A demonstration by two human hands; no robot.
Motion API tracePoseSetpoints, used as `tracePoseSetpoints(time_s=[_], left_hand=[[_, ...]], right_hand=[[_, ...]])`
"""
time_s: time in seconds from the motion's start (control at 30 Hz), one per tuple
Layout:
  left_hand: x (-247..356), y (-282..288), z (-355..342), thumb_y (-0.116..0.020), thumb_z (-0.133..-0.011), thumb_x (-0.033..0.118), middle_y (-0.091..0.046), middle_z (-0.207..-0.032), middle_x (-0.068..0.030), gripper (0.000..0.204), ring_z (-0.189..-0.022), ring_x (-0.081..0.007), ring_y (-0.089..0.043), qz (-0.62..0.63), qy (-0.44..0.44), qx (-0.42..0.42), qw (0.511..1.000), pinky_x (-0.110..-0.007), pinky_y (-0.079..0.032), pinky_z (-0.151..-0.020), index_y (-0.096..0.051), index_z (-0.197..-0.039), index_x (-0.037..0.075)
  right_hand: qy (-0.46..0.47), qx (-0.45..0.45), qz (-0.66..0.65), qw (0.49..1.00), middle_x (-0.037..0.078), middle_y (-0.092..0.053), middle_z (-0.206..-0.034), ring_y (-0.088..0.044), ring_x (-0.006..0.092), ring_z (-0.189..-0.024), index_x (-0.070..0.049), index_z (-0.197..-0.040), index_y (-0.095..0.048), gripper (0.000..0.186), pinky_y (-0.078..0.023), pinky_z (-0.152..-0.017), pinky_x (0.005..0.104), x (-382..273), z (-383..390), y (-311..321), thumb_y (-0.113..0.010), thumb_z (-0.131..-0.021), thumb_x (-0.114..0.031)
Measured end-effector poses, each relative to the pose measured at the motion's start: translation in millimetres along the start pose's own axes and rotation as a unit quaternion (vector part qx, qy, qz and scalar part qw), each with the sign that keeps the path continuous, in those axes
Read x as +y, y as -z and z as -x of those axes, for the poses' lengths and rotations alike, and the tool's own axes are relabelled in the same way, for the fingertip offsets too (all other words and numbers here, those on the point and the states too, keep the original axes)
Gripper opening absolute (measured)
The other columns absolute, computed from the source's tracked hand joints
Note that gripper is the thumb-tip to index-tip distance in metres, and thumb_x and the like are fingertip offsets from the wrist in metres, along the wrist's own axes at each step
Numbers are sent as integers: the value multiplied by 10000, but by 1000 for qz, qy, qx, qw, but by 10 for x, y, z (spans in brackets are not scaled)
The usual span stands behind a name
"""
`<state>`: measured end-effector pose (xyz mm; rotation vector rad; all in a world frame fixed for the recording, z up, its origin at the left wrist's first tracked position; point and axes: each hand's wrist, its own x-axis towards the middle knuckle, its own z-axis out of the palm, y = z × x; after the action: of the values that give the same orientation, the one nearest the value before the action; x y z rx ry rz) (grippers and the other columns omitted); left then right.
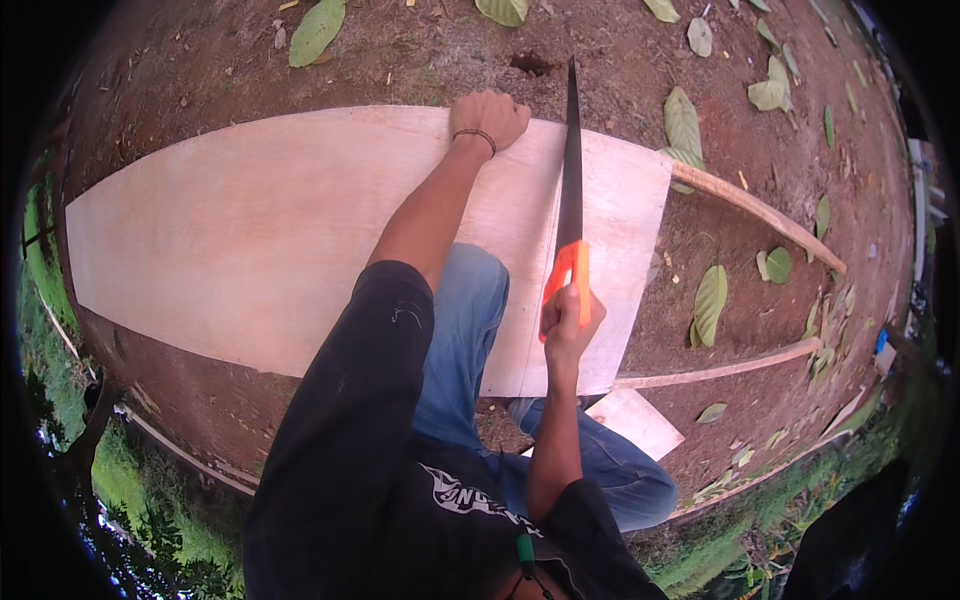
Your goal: The person measures a large sheet of plywood with a tape measure, marks a line using a straight edge, and then cuts the plywood along the marked line with a hand saw. The cut piece is separated and set aside.
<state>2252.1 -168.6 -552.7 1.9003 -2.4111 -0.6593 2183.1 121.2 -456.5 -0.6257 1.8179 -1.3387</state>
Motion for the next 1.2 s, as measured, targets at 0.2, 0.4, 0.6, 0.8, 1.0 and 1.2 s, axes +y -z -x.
tracePoseSetpoints(time_s=[0.2,0.4,0.6,0.8,1.0,1.2], left_hand=[[-120,-19,96,-471,-876,405,-736,-862,-223,472,-812,-384,-730,5,14,-8,1000,-488,-578,-734,-793,-864,60],[40,-10,56,-460,-887,383,-745,-881,-203,466,-834,-356,-739,-17,-9,-1,1000,-459,-582,-741,-796,-869,60],[-81,40,70,-466,-883,385,-739,-885,-223,468,-829,-379,-735,-36,24,-5,999,-471,-579,-751,-792,-881,49],[20,-52,60,-470,-886,391,-736,-882,-231,470,-823,-395,-731,-40,-2,6,999,-484,-579,-756,-792,-876,48],[-89,37,91,-463,-888,405,-729,-885,-247,487,-845,-414,-726,-43,30,0,999,-485,-578,-772,-788,-884,42],[135,-111,47,-458,-894,398,-732,-877,-239,494,-844,-401,-730,-61,-15,5,998,-476,-578,-763,-788,-881,31]], right_hand=[[0,-61,64,996,8,-477,-541,-427,80,-497,26,-733,-562,330,-323,-497,273,-19,520,265,-553,-960,-214],[-53,-16,8,998,-26,-439,-555,-389,65,-504,-48,-667,-486,433,-307,-477,265,-144,-434,-74,-521,-1023,-290],[-9,-22,50,998,11,-505,-555,-484,76,-535,61,-838,-658,418,-352,-503,269,-136,713,337,-561,-959,-327],[-21,-6,8,1000,-17,-449,-567,-387,80,-513,-30,-685,-475,396,-316,-487,293,-104,-565,-199,-575,-994,-256],[35,-20,79,996,30,-502,-560,-493,97,-531,86,-894,-671,338,-395,-536,275,-152,907,371,-570,-921,-236],[-11,-2,31,999,4,-419,-549,-389,75,-525,3,-673,-469,396,-305,-486,303,-167,-795,-158,-592,-980,-216]])
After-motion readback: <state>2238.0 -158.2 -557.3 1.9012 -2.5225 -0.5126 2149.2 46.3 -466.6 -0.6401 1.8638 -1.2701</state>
